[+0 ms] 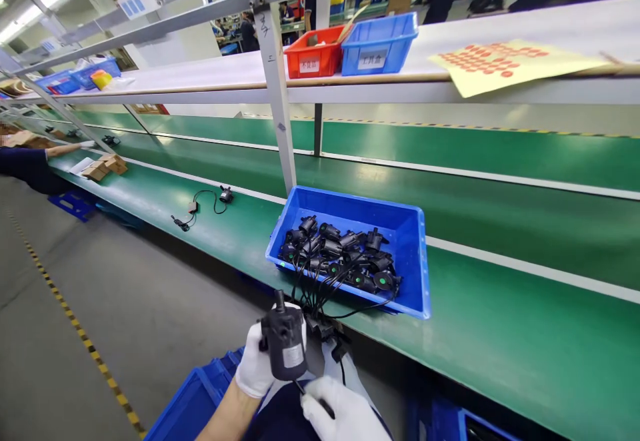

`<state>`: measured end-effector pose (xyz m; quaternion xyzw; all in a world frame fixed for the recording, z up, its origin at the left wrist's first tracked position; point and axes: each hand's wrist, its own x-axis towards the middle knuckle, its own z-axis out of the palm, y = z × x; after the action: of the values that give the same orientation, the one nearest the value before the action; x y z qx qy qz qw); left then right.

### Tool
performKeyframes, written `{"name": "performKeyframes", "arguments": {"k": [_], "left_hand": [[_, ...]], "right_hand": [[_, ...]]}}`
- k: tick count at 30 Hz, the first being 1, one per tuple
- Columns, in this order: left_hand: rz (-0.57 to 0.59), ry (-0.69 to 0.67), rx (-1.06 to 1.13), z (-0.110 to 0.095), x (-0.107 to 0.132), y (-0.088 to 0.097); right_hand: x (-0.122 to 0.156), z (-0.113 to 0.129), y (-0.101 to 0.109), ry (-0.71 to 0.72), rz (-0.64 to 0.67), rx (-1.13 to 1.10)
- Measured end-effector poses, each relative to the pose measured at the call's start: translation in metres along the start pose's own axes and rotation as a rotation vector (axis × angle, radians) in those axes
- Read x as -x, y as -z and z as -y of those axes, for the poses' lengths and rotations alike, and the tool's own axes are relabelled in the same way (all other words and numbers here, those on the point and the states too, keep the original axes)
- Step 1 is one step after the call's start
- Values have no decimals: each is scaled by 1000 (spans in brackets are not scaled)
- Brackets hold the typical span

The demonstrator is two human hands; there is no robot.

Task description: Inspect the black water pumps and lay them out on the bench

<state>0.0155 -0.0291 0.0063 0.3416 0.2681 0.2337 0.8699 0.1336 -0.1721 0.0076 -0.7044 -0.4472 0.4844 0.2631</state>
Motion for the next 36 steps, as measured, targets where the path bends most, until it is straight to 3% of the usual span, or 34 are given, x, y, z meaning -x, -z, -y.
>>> {"name": "performKeyframes", "arguments": {"k": [2, 5, 7, 9, 13, 18, 21, 25, 29, 33, 36], "left_hand": [[-81, -219, -374, -9, 9, 6], [-82, -633, -968, -18, 19, 14], [-87, -837, -1221, -19, 22, 18], [-114, -905, -1305, -19, 23, 22], [-90, -858, -1204, -18, 24, 29], [-224, -509, -902, -25, 27, 21], [-243, -428, -771, -31, 28, 9], [-190, -423, -694, -30, 28, -3], [-92, -376, -604, -32, 30, -7], [-53, -175, -413, -45, 36, -15], [-60, -89, -434, -47, 39, -24]], "right_hand": [[-1, -4, 7, 64, -144, -118], [-5, -6, 15, 166, -266, -283], [-7, 0, 20, 229, -245, -384], [-8, 11, 25, 273, -189, -450], [-7, 31, 37, 293, -140, -430], [-10, 38, 45, 276, -130, -363], [-11, 42, 49, 247, -115, -353], [-11, 51, 58, 86, -133, -330], [-14, 53, 65, -4, -104, -547], [-20, 48, 66, -69, -100, -717], [-24, 51, 63, -109, -148, -682]]}}
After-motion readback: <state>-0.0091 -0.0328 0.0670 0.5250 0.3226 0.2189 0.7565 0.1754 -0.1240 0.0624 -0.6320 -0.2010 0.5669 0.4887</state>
